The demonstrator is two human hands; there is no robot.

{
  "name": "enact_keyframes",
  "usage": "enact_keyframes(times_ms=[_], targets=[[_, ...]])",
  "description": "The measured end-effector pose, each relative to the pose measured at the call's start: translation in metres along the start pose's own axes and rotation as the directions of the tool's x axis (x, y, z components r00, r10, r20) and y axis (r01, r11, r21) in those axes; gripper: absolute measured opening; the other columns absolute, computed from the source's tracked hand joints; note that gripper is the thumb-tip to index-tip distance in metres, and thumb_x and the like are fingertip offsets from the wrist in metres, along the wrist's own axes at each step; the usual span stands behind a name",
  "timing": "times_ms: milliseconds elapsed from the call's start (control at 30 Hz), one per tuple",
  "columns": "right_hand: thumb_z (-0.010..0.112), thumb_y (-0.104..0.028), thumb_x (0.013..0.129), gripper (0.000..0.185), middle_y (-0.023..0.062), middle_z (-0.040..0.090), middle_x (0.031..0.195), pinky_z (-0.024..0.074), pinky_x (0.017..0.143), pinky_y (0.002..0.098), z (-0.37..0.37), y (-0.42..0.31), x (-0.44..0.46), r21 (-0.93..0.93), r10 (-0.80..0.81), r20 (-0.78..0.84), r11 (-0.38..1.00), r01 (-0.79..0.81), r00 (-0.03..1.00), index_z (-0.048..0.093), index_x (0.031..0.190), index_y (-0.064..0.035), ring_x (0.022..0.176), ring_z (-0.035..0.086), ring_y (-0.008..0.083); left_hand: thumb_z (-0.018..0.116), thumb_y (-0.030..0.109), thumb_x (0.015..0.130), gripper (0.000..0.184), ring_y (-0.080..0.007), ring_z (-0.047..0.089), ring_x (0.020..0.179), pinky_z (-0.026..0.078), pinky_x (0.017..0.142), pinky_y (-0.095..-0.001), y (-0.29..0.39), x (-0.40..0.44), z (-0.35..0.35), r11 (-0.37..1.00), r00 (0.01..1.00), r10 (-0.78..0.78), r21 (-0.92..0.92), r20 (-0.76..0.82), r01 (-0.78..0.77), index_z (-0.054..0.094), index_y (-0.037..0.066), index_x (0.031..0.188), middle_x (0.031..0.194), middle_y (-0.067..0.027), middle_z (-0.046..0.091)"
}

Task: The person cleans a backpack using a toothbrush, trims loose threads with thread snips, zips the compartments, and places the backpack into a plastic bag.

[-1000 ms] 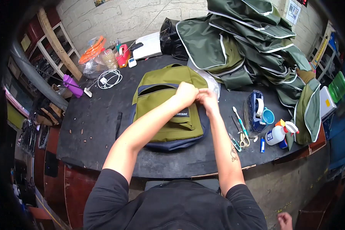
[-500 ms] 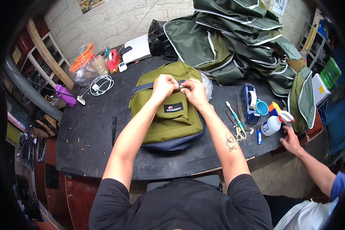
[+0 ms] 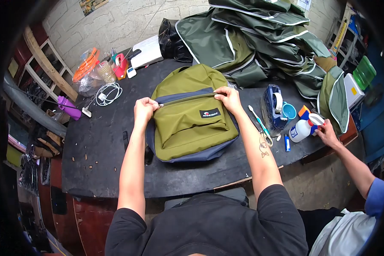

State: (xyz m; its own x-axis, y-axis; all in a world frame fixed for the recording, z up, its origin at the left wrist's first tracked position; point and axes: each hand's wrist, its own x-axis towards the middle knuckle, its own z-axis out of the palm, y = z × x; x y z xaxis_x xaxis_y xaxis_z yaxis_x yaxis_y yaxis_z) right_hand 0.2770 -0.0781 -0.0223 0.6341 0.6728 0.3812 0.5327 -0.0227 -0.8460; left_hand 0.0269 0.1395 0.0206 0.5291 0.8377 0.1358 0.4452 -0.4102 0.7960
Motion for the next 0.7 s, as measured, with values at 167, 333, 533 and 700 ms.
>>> enact_keyframes(times_ms=[167, 333, 533, 700], targets=[[0.068, -0.001, 0.072, 0.018, 0.0068, 0.068, 0.085, 0.0491, 0.074, 0.0269, -0.007, -0.007, 0.006, 0.005, -0.079, 0.009, 0.997, 0.079, 0.997, 0.069, 0.089, 0.0002, 0.081, 0.064, 0.0137, 0.069, 0.002, 0.075, 0.005, -0.0128, 0.062, 0.064, 0.048, 0.065, -0.0250, 0.004, -0.032, -0.016, 0.989, 0.990, 0.080, -0.118, -0.114, -0.093, 0.067, 0.000, 0.079, 0.071, -0.0063, 0.068], [0.068, -0.002, 0.073, 0.020, 0.0063, 0.066, 0.089, 0.0494, 0.074, 0.0277, -0.006, -0.006, 0.003, -0.070, -0.179, 0.016, 0.981, 0.180, 0.984, 0.068, 0.094, -0.0012, 0.082, 0.063, 0.0147, 0.066, 0.001, 0.079, 0.016, -0.0138, 0.063, 0.071, 0.047, 0.066, -0.0227, -0.040, -0.022, -0.007, 0.918, 0.999, 0.038, -0.394, -0.011, -0.039, 0.065, 0.003, 0.094, 0.076, -0.0057, 0.068], [0.068, -0.005, 0.077, 0.033, 0.0076, 0.064, 0.099, 0.0497, 0.077, 0.0279, -0.021, -0.017, -0.018, 0.080, 0.060, 0.024, 0.995, -0.062, 0.998, 0.063, 0.109, -0.0044, 0.082, 0.062, 0.0158, 0.066, 0.003, 0.082, 0.044, -0.0169, 0.062, 0.095, 0.048, 0.079, -0.0232, -0.012, -0.063, -0.024, 0.821, 0.979, 0.125, -0.571, 0.159, -0.012, 0.052, 0.004, 0.124, 0.102, -0.0106, 0.064], [0.066, -0.007, 0.080, 0.031, 0.0078, 0.062, 0.094, 0.0496, 0.075, 0.0298, -0.076, -0.004, -0.104, -0.192, 0.033, -0.336, 0.976, -0.102, 0.941, 0.061, 0.110, -0.0062, 0.084, 0.062, 0.0175, 0.062, 0.008, 0.089, 0.043, -0.0271, 0.050, 0.119, 0.045, 0.095, -0.0355, -0.035, -0.132, -0.027, 0.844, 0.919, 0.073, -0.466, -0.388, -0.264, 0.045, 0.001, 0.128, 0.125, -0.0109, 0.039]])
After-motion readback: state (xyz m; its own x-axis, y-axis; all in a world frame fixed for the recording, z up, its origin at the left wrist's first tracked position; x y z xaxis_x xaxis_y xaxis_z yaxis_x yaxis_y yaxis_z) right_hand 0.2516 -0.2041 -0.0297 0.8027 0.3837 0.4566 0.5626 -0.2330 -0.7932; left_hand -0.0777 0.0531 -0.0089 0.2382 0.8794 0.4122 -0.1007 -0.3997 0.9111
